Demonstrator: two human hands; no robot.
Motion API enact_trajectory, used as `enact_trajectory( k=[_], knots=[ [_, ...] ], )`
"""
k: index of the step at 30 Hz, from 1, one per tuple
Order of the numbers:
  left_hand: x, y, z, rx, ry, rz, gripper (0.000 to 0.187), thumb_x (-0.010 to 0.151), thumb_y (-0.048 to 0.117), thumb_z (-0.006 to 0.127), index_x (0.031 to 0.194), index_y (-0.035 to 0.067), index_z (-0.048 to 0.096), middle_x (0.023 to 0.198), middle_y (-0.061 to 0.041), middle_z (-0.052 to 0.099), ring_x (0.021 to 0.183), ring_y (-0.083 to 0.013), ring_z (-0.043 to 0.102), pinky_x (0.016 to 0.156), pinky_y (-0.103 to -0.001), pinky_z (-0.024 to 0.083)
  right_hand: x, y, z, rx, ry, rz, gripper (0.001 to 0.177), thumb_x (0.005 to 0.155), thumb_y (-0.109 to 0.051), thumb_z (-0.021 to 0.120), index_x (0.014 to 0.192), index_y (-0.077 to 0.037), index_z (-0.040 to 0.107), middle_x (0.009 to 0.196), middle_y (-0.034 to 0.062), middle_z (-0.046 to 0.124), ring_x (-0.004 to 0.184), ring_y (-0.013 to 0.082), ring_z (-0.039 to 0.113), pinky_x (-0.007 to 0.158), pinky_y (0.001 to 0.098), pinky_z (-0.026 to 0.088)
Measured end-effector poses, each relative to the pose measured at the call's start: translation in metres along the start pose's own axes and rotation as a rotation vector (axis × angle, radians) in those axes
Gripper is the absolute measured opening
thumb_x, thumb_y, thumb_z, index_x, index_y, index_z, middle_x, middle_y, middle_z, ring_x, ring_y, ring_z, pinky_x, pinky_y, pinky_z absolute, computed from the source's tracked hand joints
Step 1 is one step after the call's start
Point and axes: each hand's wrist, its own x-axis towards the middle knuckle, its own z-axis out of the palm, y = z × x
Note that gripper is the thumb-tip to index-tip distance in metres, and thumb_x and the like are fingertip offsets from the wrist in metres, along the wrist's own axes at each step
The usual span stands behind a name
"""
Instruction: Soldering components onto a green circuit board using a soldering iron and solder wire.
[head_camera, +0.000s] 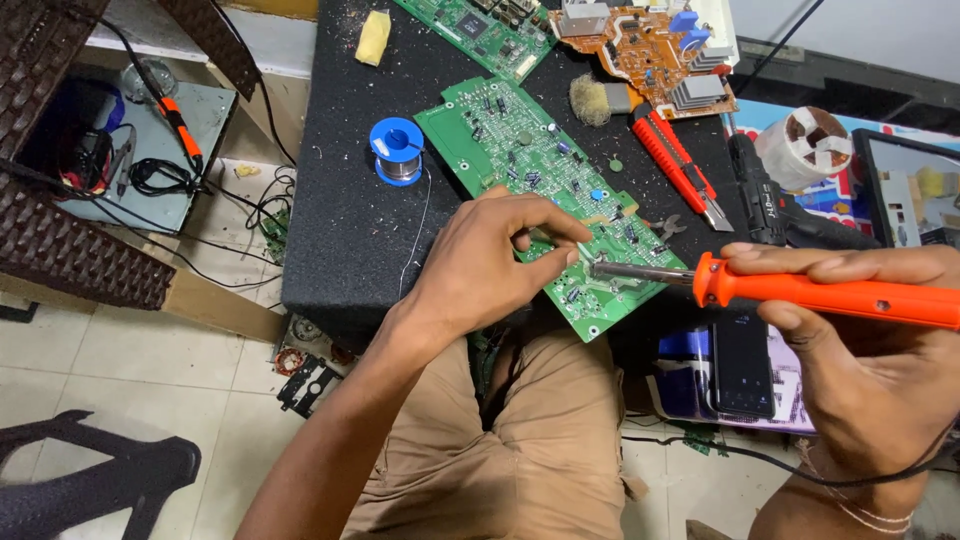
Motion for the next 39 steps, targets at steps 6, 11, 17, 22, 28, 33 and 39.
enact_trajectory(
  k=[6,11,17,22,28,33,39],
  knots=[
    [-0.001,-0.001,0.001,-0.041,-0.014,0.012,0.018,0.084,0.010,0.074,0.101,0.014,0.079,0.087,0.004,0.075,0.074,-0.0101,0.051,0.064,-0.024,0.046,-0.003,0.004,-0.004,0.028,0.012,0.028,0.040,0.098,0.019,0.058,0.120,0.001,0.031,0.120,0.0290,0.060,0.128,0.0427,0.070,0.115,0.0480,0.064],
    [-0.002,-0.002,0.001,-0.058,-0.013,-0.002,0.016,0.084,0.011,0.075,0.098,0.015,0.080,0.088,0.002,0.073,0.075,-0.0106,0.052,0.064,-0.025,0.047,-0.003,0.004,-0.004,0.032,0.012,0.036,0.039,0.099,0.018,0.058,0.121,0.000,0.031,0.119,0.0273,0.062,0.129,0.0413,0.070,0.115,0.0477,0.065],
    [-0.002,-0.001,0.003,-0.106,0.024,-0.006,0.013,0.082,0.008,0.076,0.094,0.012,0.080,0.079,0.003,0.068,0.069,-0.0093,0.044,0.059,-0.024,0.043,-0.003,0.005,-0.005,0.005,0.004,0.016,0.040,0.098,0.019,0.058,0.120,0.001,0.030,0.122,0.0311,0.061,0.129,0.0434,0.069,0.116,0.0492,0.063],
    [-0.002,0.000,0.003,-0.109,0.031,-0.004,0.015,0.081,0.007,0.078,0.096,0.012,0.080,0.086,0.003,0.073,0.072,-0.0096,0.048,0.063,-0.023,0.047,-0.001,0.000,-0.002,-0.002,0.005,0.003,0.037,0.100,0.018,0.058,0.117,0.001,0.029,0.119,0.0310,0.064,0.127,0.0428,0.070,0.115,0.0485,0.063],
    [0.000,0.002,0.000,-0.121,0.024,-0.054,0.017,0.083,0.005,0.076,0.098,0.012,0.081,0.081,0.001,0.072,0.067,-0.0093,0.050,0.060,-0.025,0.046,-0.003,0.003,-0.003,0.020,0.004,0.007,0.038,0.100,0.017,0.057,0.119,-0.001,0.029,0.120,0.0300,0.063,0.128,0.0428,0.070,0.117,0.0496,0.063],
    [0.005,0.004,-0.002,-0.081,0.006,-0.036,0.020,0.080,0.001,0.073,0.097,0.007,0.080,0.081,0.000,0.073,0.059,-0.0072,0.050,0.052,-0.024,0.044,-0.003,0.002,0.000,0.034,0.015,0.005,0.038,0.098,0.017,0.058,0.118,0.000,0.031,0.119,0.0302,0.063,0.125,0.0425,0.071,0.116,0.0493,0.063],
    [0.015,0.010,-0.006,0.063,-0.085,-0.095,0.018,0.081,0.006,0.072,0.097,0.003,0.080,0.092,-0.007,0.080,0.059,-0.0130,0.062,0.053,-0.030,0.054,0.003,-0.001,0.007,0.057,-0.002,-0.014,0.040,0.096,0.011,0.063,0.120,-0.001,0.033,0.118,0.0286,0.064,0.123,0.0408,0.072,0.113,0.0474,0.065]
  ],
)
